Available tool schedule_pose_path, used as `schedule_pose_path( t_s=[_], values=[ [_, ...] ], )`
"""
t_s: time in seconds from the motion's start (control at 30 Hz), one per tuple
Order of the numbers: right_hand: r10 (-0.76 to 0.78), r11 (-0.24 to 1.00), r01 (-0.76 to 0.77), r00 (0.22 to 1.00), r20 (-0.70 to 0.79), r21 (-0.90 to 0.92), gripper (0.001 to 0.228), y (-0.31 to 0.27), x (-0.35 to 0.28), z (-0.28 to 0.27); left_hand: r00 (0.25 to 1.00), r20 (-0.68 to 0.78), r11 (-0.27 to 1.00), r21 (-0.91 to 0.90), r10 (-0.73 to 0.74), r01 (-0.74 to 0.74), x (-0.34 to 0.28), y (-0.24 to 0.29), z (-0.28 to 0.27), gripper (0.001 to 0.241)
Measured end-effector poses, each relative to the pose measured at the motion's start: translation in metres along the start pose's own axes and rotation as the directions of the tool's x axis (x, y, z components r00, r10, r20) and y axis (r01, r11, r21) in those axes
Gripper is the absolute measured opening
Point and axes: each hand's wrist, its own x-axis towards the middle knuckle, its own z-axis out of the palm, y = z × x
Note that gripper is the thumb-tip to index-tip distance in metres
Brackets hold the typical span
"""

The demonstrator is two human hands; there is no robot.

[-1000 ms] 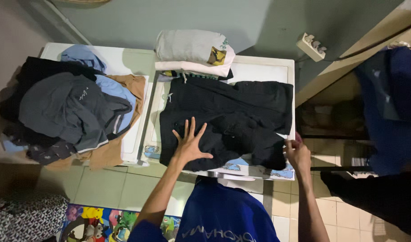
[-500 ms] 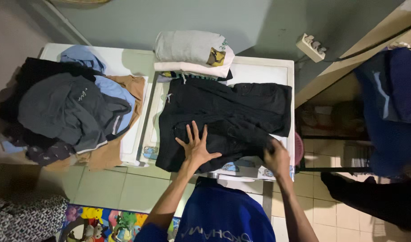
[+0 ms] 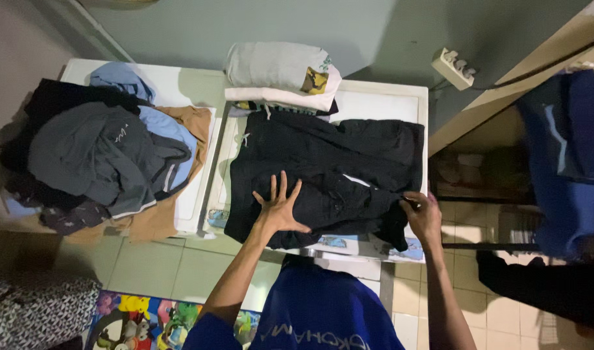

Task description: The person folds a light-colored garment and places it on a stack of folded clothes. Then the person folds a pair of black pants and places them on the same stack. The actions are performed by hand on a white surface.

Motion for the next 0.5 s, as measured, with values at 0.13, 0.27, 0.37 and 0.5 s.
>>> schedule_pose_path(
  t_s=[0.13, 0.27, 0.37, 0.5],
  values=[
    [-0.279, 0.960, 0.269, 0.899, -0.337, -0.076, 0.021, -0.009, -0.016, 0.011, 0.938, -0.340, 0.997, 0.048, 0.074, -0.061, -0.005, 0.012, 0.008, 0.121],
    [-0.209, 0.974, 0.221, 0.954, -0.214, 0.037, 0.014, -0.026, -0.052, 0.016, 0.838, -0.521, 0.946, -0.158, 0.162, -0.282, -0.012, 0.059, 0.034, 0.032],
    [-0.177, 0.977, 0.174, 0.984, -0.010, -0.124, 0.019, -0.045, -0.076, 0.021, 0.837, -0.341, 0.884, -0.031, 0.429, -0.466, -0.014, 0.083, 0.041, 0.025],
    [-0.286, 0.924, 0.242, 0.951, -0.116, -0.295, 0.055, -0.054, -0.086, 0.018, 0.808, -0.298, 0.846, -0.003, 0.508, -0.533, -0.021, 0.087, 0.044, 0.035]
  ],
)
